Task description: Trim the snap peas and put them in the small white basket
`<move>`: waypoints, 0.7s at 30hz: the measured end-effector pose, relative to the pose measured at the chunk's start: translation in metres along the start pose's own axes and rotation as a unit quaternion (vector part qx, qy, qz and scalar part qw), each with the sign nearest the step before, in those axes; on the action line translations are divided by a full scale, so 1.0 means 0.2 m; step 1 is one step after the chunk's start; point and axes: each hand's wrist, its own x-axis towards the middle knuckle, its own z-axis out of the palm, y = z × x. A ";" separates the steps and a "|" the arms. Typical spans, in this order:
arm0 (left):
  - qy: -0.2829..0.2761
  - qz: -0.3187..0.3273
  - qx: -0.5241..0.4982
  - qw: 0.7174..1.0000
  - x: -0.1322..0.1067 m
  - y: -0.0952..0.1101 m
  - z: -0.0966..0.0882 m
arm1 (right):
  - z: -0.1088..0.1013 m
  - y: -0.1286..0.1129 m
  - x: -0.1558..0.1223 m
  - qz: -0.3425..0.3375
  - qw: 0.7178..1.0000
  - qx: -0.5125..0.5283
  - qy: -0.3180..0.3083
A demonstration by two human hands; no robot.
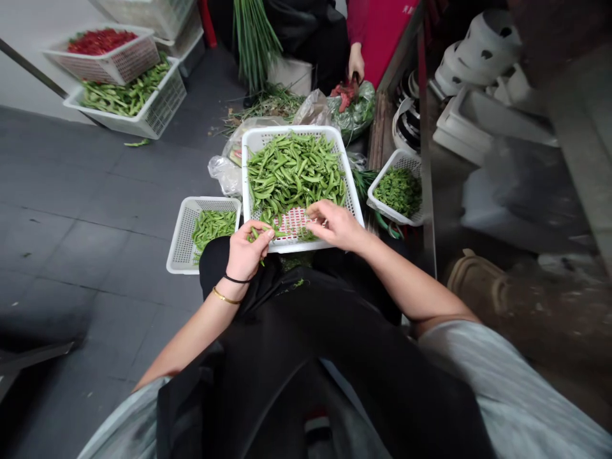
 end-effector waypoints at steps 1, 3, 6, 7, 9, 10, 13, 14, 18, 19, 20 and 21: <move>-0.006 0.017 0.028 0.999 0.00 0.00 0.00 | 0.02 -0.02 0.01 -0.006 0.999 -0.012 -0.036; -0.013 0.042 0.070 0.997 -0.01 0.00 0.00 | 0.06 -0.05 0.03 -0.028 0.994 -0.044 -0.096; -0.036 0.038 0.090 0.995 -0.04 0.00 -0.01 | 0.12 -0.07 0.05 -0.070 0.992 -0.019 -0.099; -0.054 0.028 0.091 0.994 -0.05 0.00 -0.01 | 0.13 -0.07 0.05 -0.078 0.994 0.006 -0.075; -0.098 0.002 0.085 0.992 -0.07 -0.01 0.00 | 0.14 -0.07 0.05 -0.086 0.995 0.047 -0.028; -0.118 -0.010 0.076 0.990 -0.08 -0.02 0.00 | 0.14 -0.08 0.05 -0.088 0.994 0.057 -0.015; -0.153 -0.027 0.050 0.987 -0.08 -0.03 0.03 | 0.17 -0.09 0.05 -0.093 0.993 0.065 -0.021; -0.153 -0.026 0.046 0.987 -0.08 -0.04 0.03 | 0.17 -0.09 0.05 -0.094 0.993 0.068 -0.028; -0.048 -0.020 -0.037 0.998 -0.02 -0.04 -0.01 | 0.16 -0.03 0.05 -0.063 0.995 0.051 -0.060; -0.013 -0.023 -0.074 0.997 0.00 -0.04 -0.03 | 0.15 0.01 0.06 -0.046 0.995 0.030 -0.084; 0.011 -0.031 -0.109 0.993 0.02 -0.04 -0.06 | 0.14 0.06 0.07 -0.026 0.993 0.002 -0.116; 0.020 -0.044 -0.142 0.989 0.04 -0.04 -0.08 | 0.14 0.10 0.08 -0.006 0.987 -0.029 -0.159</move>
